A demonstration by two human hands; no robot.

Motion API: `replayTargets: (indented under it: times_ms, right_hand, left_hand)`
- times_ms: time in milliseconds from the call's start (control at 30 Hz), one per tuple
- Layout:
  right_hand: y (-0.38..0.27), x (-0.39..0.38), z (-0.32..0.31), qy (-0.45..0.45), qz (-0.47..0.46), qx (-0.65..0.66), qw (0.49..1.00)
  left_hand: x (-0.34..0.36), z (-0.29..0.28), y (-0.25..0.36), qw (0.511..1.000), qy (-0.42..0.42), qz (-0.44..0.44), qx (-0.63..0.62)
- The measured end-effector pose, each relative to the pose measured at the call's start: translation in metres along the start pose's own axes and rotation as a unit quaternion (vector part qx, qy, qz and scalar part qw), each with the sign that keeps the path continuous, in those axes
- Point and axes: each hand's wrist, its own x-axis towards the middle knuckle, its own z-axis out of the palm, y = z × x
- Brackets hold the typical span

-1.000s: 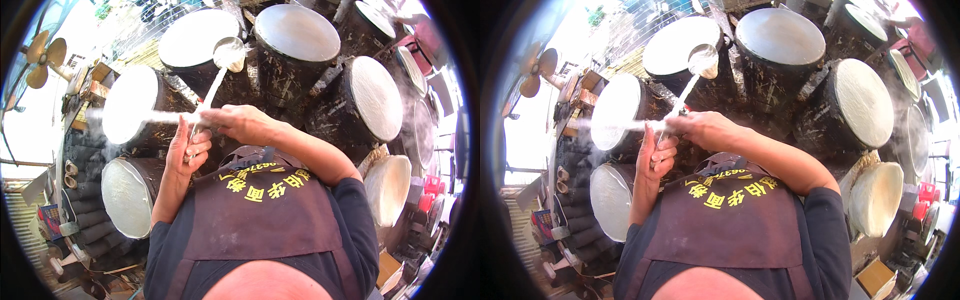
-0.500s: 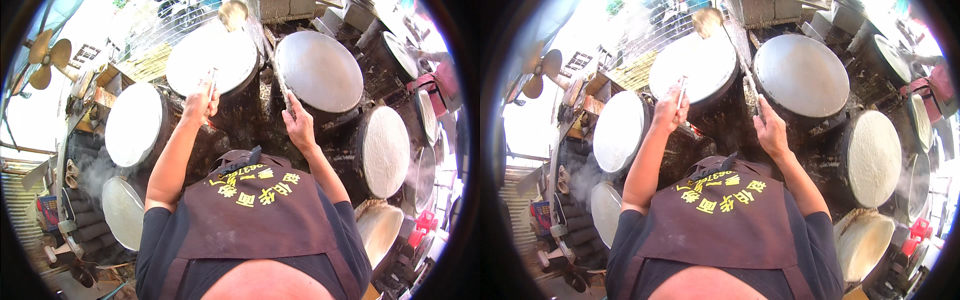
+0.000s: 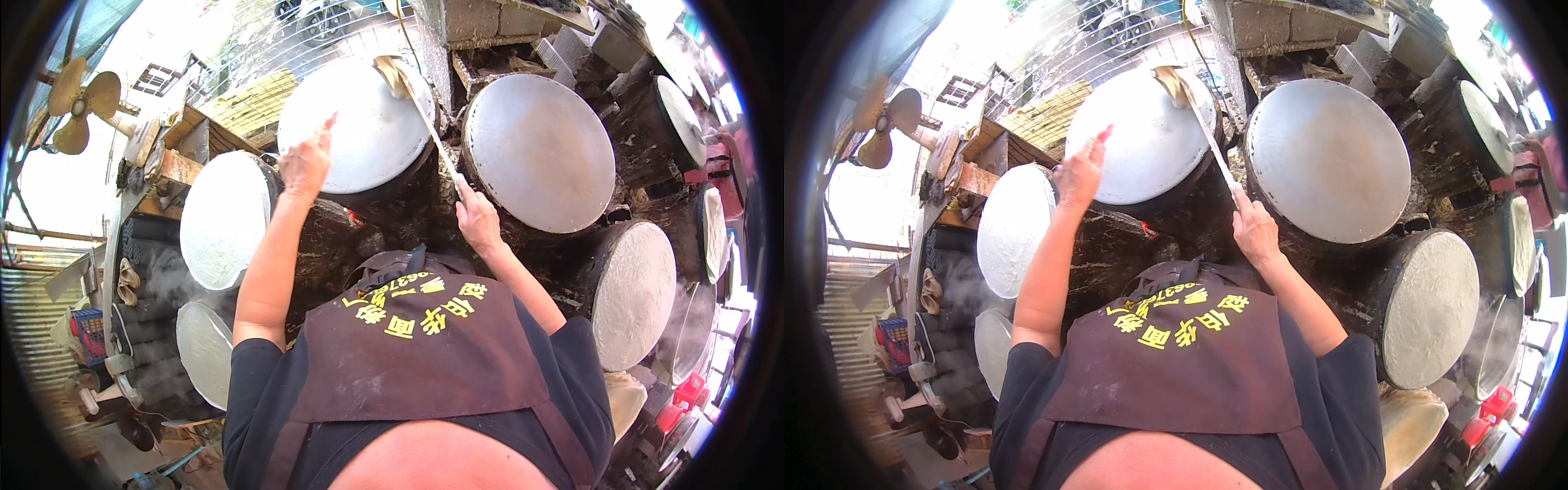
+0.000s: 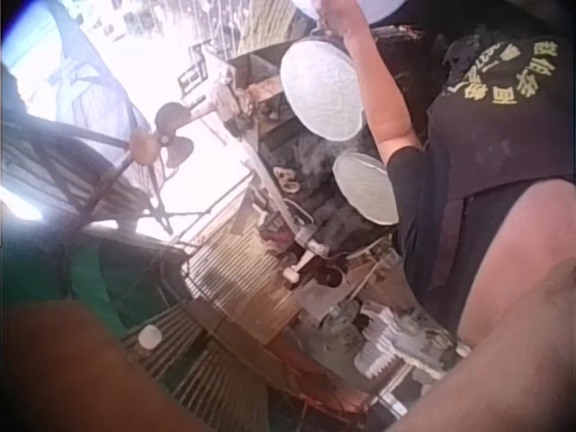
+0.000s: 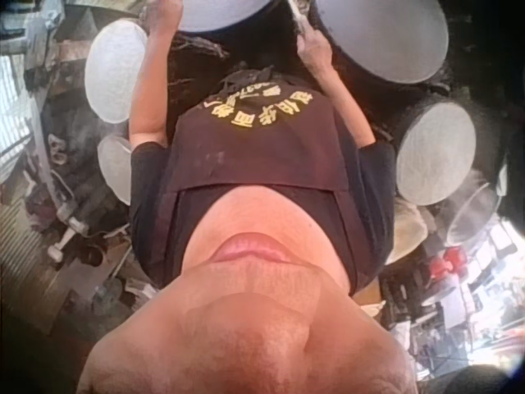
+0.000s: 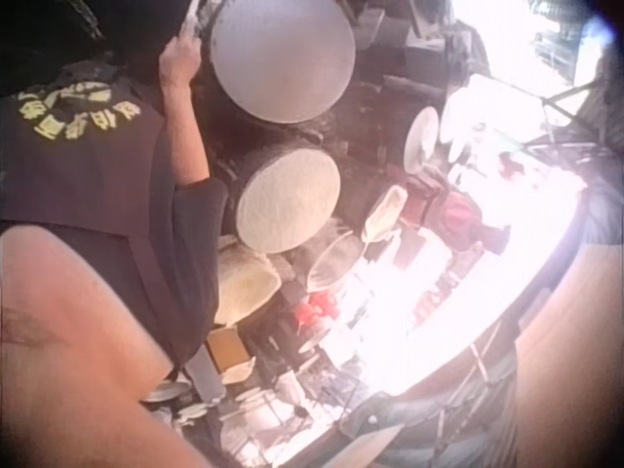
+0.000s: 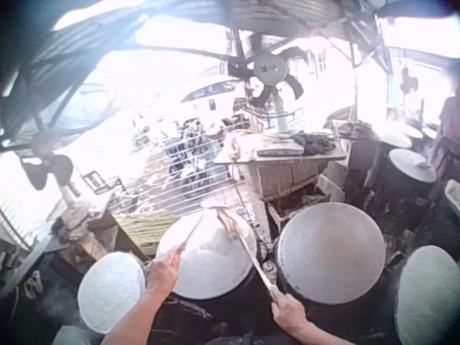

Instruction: The person ladles batter onto multiple hot griddles, spreads it into thin circles, and flips the crepes as they cook. Finished crepes are removed and stacked while new batter is applied to continue the cycle.

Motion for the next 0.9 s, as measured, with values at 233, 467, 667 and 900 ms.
replayTargets:
  times_ms: [233,467,667,900]
  right_hand:
    - [-0.026,0.021,0.025,0.004,0.019,0.026,0.999]
    - [-0.044,0.022,0.031,0.062,0.039,0.160,0.984]
    - [-0.082,0.087,0.061,0.016,0.000,0.103,0.995]
    - [-0.067,0.106,0.072,0.052,0.018,0.070,0.996]
  left_hand:
    - [0.019,-0.038,-0.045,0.878,0.260,0.127,-0.382]
    - [-0.080,-0.064,-0.107,0.646,-0.127,-0.093,-0.747]
    - [-0.148,-0.065,-0.149,0.492,-0.225,-0.048,-0.840]
    - [-0.212,-0.089,-0.201,0.365,-0.180,0.013,-0.913]
